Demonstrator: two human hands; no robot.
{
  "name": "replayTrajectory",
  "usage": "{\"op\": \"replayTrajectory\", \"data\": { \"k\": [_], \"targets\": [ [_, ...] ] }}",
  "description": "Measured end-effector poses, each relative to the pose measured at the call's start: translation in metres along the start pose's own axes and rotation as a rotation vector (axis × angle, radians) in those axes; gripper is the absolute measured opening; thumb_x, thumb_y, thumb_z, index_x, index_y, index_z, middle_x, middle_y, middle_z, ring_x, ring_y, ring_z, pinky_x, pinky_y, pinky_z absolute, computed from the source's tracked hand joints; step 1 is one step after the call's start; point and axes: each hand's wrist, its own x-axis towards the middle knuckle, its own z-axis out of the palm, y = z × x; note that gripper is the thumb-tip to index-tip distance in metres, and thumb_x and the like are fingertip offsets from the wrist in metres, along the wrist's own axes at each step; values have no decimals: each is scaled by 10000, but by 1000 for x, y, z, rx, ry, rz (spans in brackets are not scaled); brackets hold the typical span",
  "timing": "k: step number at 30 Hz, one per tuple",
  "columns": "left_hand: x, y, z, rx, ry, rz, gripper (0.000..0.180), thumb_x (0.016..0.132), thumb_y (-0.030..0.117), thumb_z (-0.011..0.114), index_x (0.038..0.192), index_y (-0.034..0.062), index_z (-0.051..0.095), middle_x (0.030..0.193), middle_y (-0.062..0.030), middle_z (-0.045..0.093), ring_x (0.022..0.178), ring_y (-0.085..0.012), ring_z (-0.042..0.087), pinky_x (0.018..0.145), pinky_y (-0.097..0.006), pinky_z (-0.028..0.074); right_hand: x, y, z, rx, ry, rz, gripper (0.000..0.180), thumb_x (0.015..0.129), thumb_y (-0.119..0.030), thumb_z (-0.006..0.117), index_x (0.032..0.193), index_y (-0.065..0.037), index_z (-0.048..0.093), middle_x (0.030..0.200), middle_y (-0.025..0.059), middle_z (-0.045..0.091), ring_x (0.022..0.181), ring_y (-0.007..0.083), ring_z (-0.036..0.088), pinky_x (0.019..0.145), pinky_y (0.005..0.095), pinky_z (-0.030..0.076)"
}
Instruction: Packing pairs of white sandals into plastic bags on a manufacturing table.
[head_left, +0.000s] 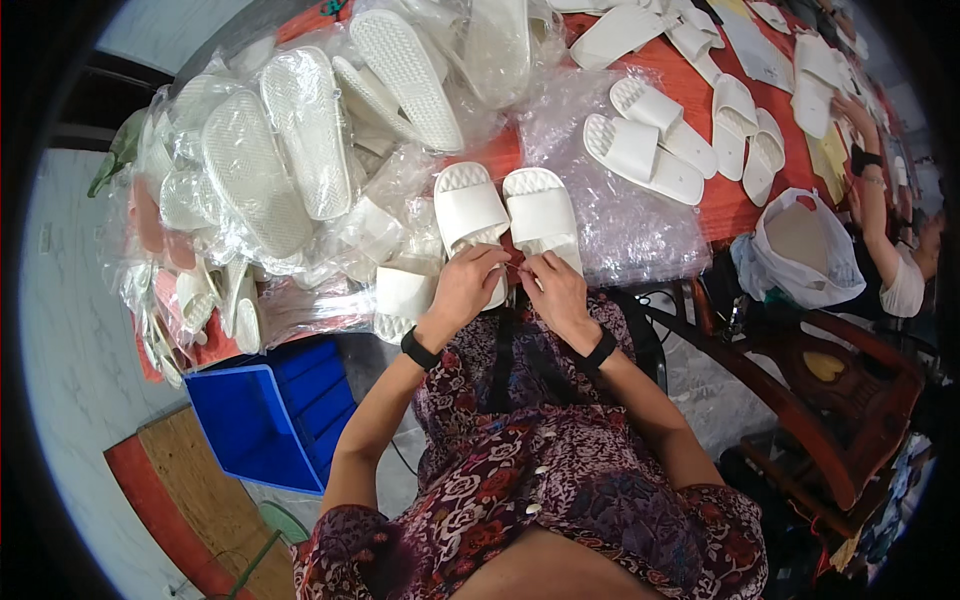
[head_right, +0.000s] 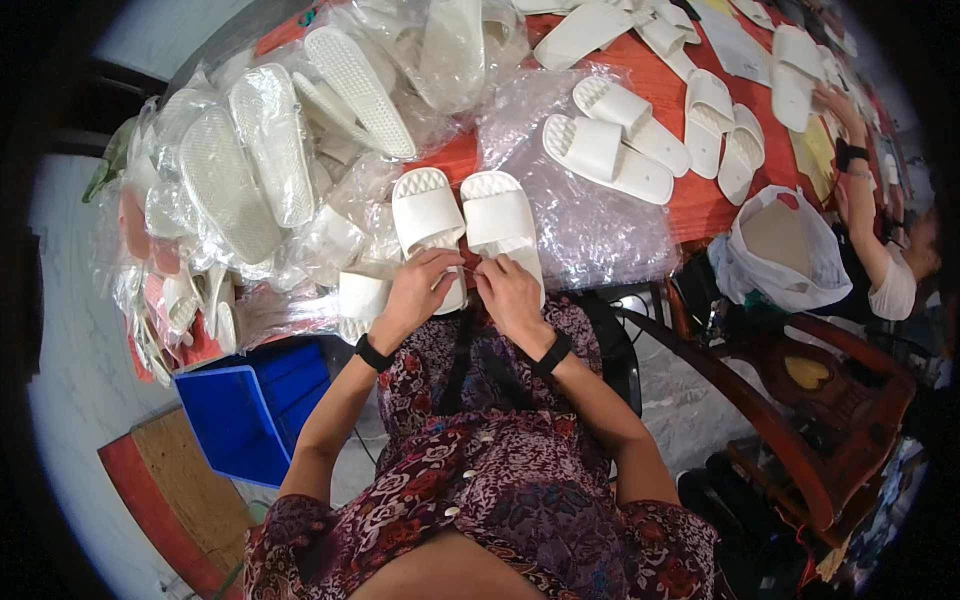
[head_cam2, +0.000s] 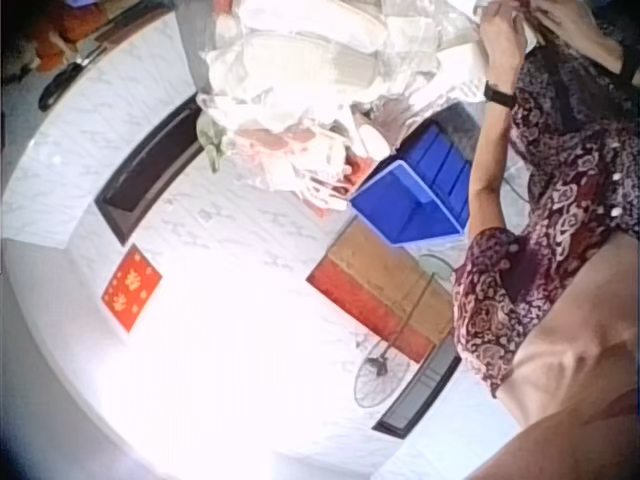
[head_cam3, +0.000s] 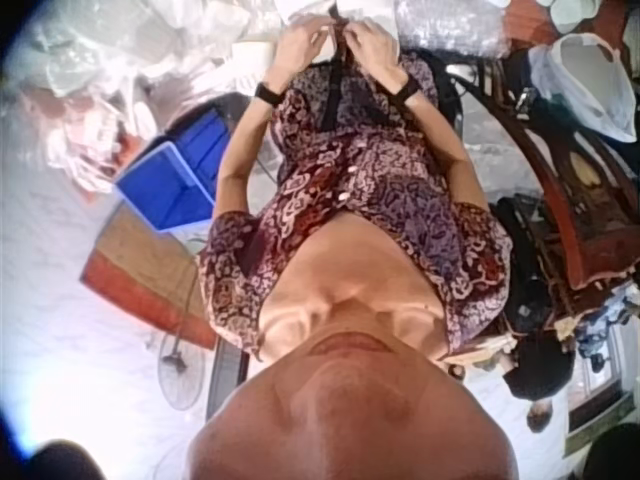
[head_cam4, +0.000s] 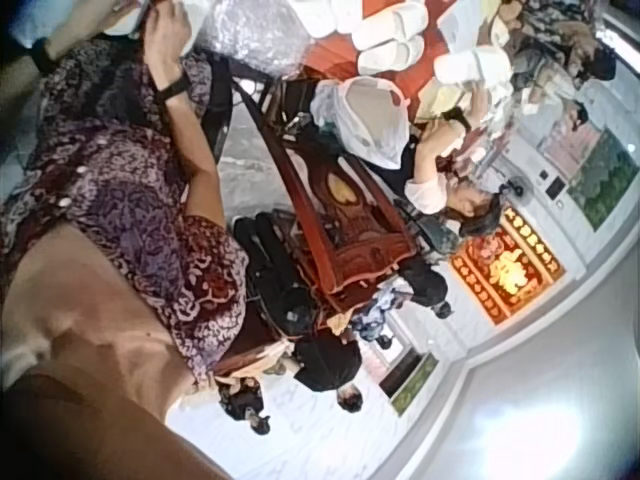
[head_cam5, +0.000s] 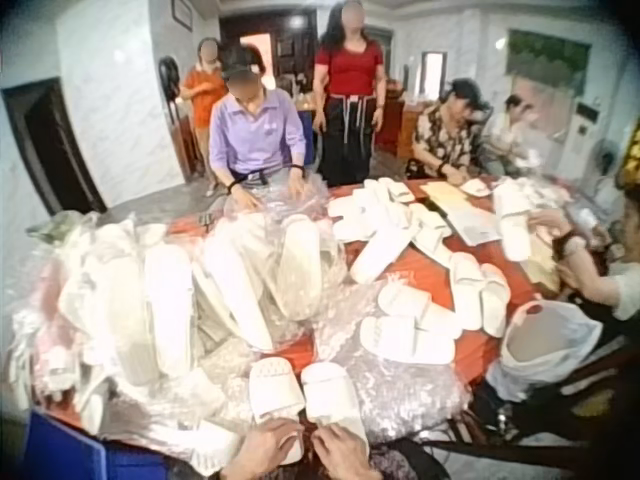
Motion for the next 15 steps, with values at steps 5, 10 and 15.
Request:
{"op": "replayTrajectory", "data": {
  "k": [5,10,15],
  "targets": [
    [1,1,8,-3,-51,-48,122,760,31,642,881,45,636,858,-106,632,840,-325,603,738,-385,488,0,-2,-13,34,-14,-41,103,765,-94,634,820,-77,549,775,89,538,730,295,581,620,408,475],
    [7,10,11,-11,-44,10,91,749,5,613,832,43,620,806,-111,612,783,-323,593,704,-387,480,-2,-1,-13,37,-30,-71,109,752,-86,627,813,-73,538,764,92,535,731,303,577,621,415,468],
    [6,18,20,-18,-40,-26,81,745,3,606,815,42,614,786,-107,603,775,-326,586,689,-388,476,-2,-1,-15,47,-16,-59,116,743,-83,629,805,-72,531,746,90,531,719,303,573,616,412,465]
  ]
}}
